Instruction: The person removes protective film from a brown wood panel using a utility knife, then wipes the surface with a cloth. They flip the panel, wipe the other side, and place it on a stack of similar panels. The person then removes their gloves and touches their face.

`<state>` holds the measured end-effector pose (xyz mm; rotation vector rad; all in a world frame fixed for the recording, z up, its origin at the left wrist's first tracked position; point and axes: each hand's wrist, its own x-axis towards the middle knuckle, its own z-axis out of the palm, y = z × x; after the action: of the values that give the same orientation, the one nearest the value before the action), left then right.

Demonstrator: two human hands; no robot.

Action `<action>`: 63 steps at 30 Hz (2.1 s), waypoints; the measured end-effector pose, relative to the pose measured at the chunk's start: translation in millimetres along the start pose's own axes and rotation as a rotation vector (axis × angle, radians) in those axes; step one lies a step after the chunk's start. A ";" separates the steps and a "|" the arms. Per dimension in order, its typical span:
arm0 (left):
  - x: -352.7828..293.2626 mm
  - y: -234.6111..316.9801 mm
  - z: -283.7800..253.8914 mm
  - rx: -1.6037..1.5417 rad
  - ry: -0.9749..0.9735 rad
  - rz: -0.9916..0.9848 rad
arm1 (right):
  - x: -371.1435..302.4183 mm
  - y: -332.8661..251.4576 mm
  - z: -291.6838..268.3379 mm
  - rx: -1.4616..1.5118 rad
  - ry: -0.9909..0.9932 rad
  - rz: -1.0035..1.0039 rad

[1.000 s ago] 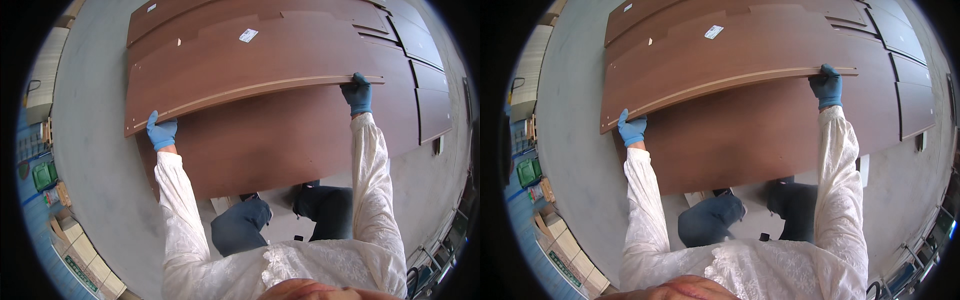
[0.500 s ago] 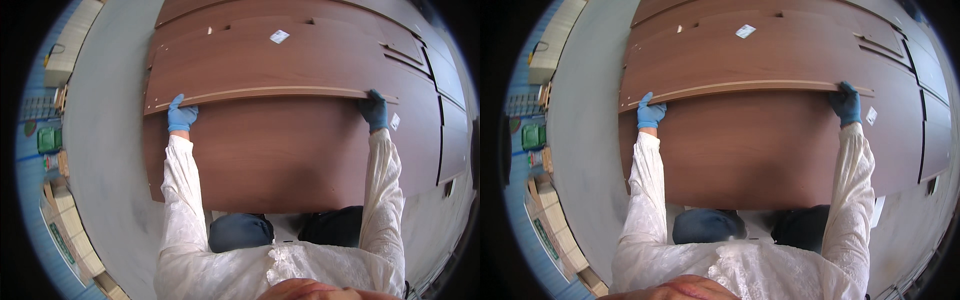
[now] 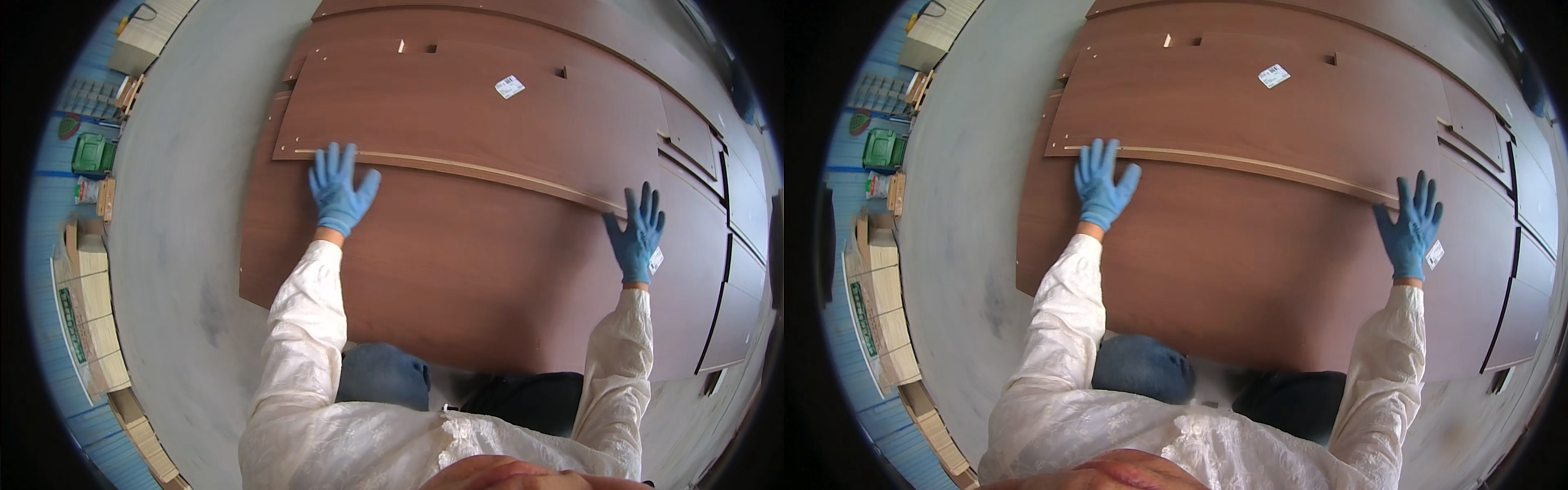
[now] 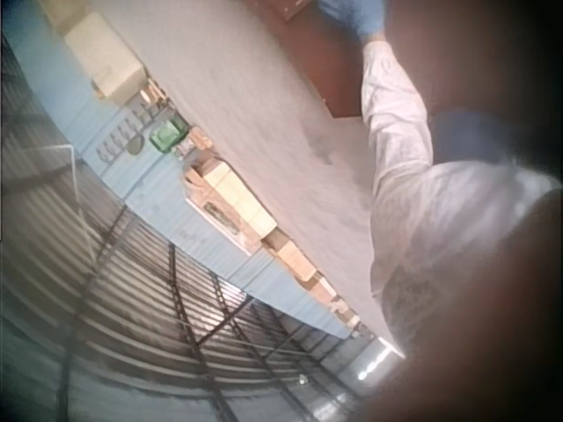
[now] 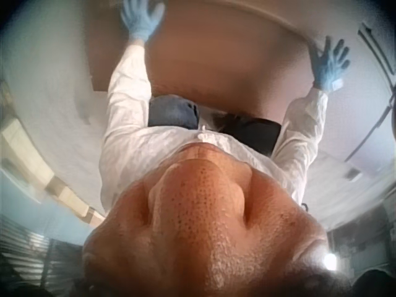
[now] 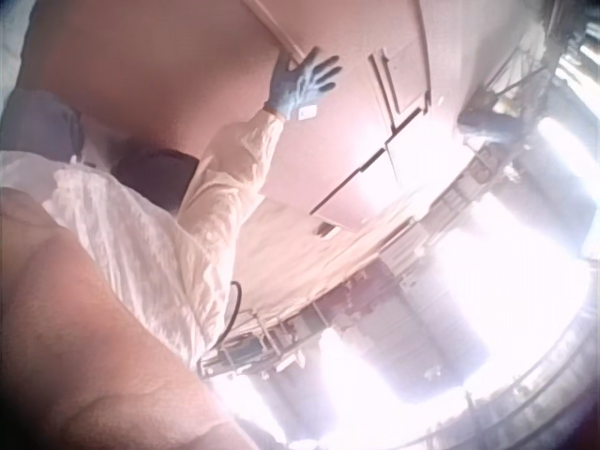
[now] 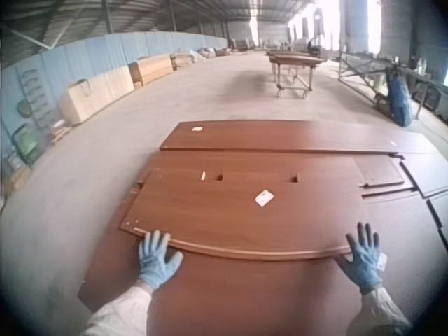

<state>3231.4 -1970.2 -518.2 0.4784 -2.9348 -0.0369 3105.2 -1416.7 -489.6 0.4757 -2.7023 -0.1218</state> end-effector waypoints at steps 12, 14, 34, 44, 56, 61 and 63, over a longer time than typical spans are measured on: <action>45.8 -0.2 34.1 -0.038 -0.137 -0.083 | -3.4 -10.5 86.8 0.149 -0.295 0.105; 58.6 -1.4 43.7 -0.045 -0.130 -0.084 | 3.0 -14.3 97.5 0.140 -0.292 0.107; 145.2 -5.8 91.6 -0.093 -0.076 -0.078 | 67.7 -24.6 152.7 0.083 -0.283 0.153; 147.0 -3.3 94.4 -0.083 -0.072 -0.090 | 69.6 -19.7 158.7 0.084 -0.281 0.140; 148.2 -0.5 96.2 -0.100 -0.042 -0.092 | 73.9 -18.3 163.4 0.042 -0.273 0.128; 147.9 -2.3 101.5 -0.080 -0.041 -0.094 | 72.9 -15.4 168.1 0.140 -0.278 0.152; 149.2 -3.9 107.5 -0.076 -0.018 -0.074 | 72.6 -14.8 171.0 0.121 -0.295 0.173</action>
<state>3075.0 -2021.5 -600.3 0.5769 -2.9200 -0.1620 2979.7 -1452.6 -622.6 0.2738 -3.0390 0.0228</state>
